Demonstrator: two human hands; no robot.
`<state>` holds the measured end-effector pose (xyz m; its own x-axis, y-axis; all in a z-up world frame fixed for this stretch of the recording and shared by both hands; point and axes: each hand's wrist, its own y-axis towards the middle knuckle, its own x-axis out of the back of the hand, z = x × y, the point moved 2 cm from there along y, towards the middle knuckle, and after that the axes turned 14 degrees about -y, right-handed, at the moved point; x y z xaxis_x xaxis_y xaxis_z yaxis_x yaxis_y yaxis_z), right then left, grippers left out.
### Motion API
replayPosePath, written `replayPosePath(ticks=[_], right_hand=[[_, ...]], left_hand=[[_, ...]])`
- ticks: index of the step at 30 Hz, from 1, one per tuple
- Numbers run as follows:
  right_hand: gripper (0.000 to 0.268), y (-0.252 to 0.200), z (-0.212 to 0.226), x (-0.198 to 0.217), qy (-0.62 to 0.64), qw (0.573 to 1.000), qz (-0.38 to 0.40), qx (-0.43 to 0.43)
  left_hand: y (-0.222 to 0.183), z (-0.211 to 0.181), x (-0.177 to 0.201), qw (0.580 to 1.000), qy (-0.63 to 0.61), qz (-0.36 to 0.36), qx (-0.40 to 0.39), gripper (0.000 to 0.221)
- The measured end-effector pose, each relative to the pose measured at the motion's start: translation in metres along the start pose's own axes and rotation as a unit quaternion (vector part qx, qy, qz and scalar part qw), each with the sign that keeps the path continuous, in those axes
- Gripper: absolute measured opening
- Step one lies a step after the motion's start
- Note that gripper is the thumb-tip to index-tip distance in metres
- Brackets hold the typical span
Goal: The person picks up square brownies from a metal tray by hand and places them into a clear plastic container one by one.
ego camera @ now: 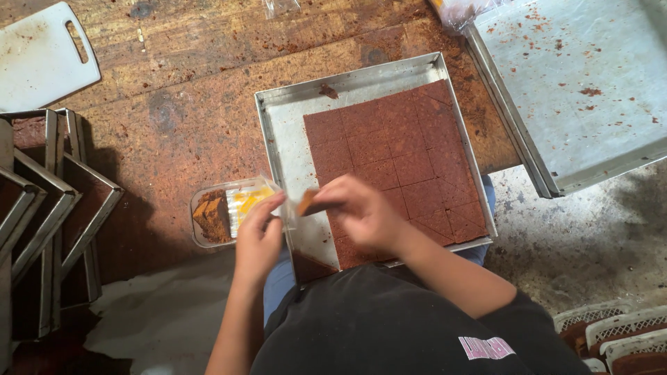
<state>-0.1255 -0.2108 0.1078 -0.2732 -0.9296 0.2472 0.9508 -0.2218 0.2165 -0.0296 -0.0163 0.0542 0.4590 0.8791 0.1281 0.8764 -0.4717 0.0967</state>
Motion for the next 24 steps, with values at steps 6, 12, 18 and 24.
replayPosePath(ticks=[6, 12, 18, 24], right_hand=[[0.037, 0.002, -0.043, -0.022, -0.22, 0.964, 0.112, -0.095], [0.044, 0.02, -0.049, 0.019, -0.16, 0.953, 0.18, -0.183], [0.044, 0.028, -0.022, 0.012, -0.072, 0.993, -0.086, 0.046], [0.06, -0.024, -0.067, -0.086, -0.295, 0.848, 0.425, -0.112]], left_hand=[[-0.006, -0.039, -0.031, 0.97, 0.152, 0.107, -0.155, 0.056], [-0.032, 0.031, -0.015, 0.974, 0.1, 0.144, -0.142, 0.053], [0.005, 0.021, 0.006, 0.949, 0.228, 0.116, 0.182, 0.036], [0.005, 0.022, 0.02, 0.955, 0.275, 0.002, 0.112, 0.023]])
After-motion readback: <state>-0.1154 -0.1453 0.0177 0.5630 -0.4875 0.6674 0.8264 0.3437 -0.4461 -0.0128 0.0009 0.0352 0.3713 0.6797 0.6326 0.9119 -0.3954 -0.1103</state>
